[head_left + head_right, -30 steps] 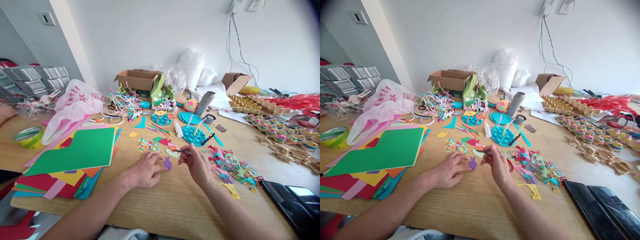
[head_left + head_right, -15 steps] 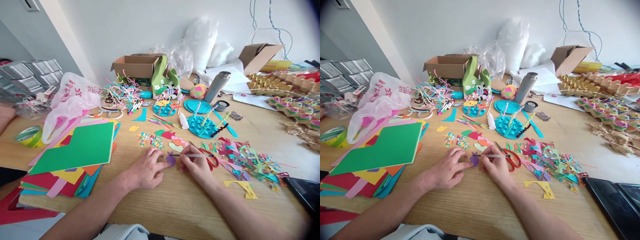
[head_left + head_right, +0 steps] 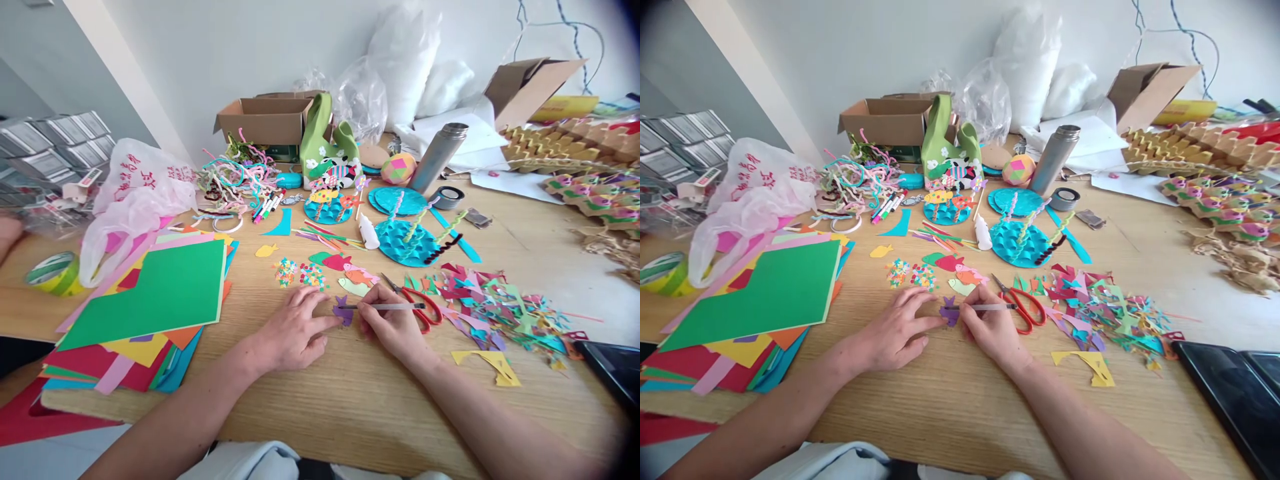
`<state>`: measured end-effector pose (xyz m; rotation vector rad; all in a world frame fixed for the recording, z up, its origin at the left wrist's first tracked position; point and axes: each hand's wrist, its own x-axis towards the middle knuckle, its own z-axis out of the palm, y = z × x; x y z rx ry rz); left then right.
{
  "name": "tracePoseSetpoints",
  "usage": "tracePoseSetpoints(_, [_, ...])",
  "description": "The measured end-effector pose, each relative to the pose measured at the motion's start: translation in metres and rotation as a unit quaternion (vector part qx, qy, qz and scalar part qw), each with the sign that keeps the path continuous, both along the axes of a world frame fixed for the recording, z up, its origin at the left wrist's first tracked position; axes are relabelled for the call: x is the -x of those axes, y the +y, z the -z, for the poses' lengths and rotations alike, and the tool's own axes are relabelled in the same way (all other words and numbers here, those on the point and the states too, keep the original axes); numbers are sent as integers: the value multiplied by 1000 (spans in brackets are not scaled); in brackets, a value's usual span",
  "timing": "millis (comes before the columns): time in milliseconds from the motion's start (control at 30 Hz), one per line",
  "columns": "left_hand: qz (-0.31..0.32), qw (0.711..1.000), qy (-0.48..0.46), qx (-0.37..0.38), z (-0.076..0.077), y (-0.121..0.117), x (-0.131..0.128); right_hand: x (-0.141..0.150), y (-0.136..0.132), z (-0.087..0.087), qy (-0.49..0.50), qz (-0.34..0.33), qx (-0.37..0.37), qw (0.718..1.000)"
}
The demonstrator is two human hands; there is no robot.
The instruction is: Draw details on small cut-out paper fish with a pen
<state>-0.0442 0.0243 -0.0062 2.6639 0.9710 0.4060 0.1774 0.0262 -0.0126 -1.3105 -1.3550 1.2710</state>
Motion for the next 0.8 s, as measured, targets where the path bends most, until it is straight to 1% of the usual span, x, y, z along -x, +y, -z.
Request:
tracePoseSetpoints(133, [6, 1000, 13, 6, -1, 1, -1, 1, 0, -3, -2, 6, 8, 1000])
tracePoseSetpoints(300, [7, 1000, 23, 13, -3, 0, -2, 2, 1, -3, 11, 11, 22, 1000])
tracePoseSetpoints(467, [0, 1000, 23, 18, -5, -1, -3, 2, 1, -3, 12, 13, 19, 1000])
tracePoseSetpoints(800, [10, 999, 38, 17, -6, -1, -4, 2, 1, -1, 9, 7, 16, 1000])
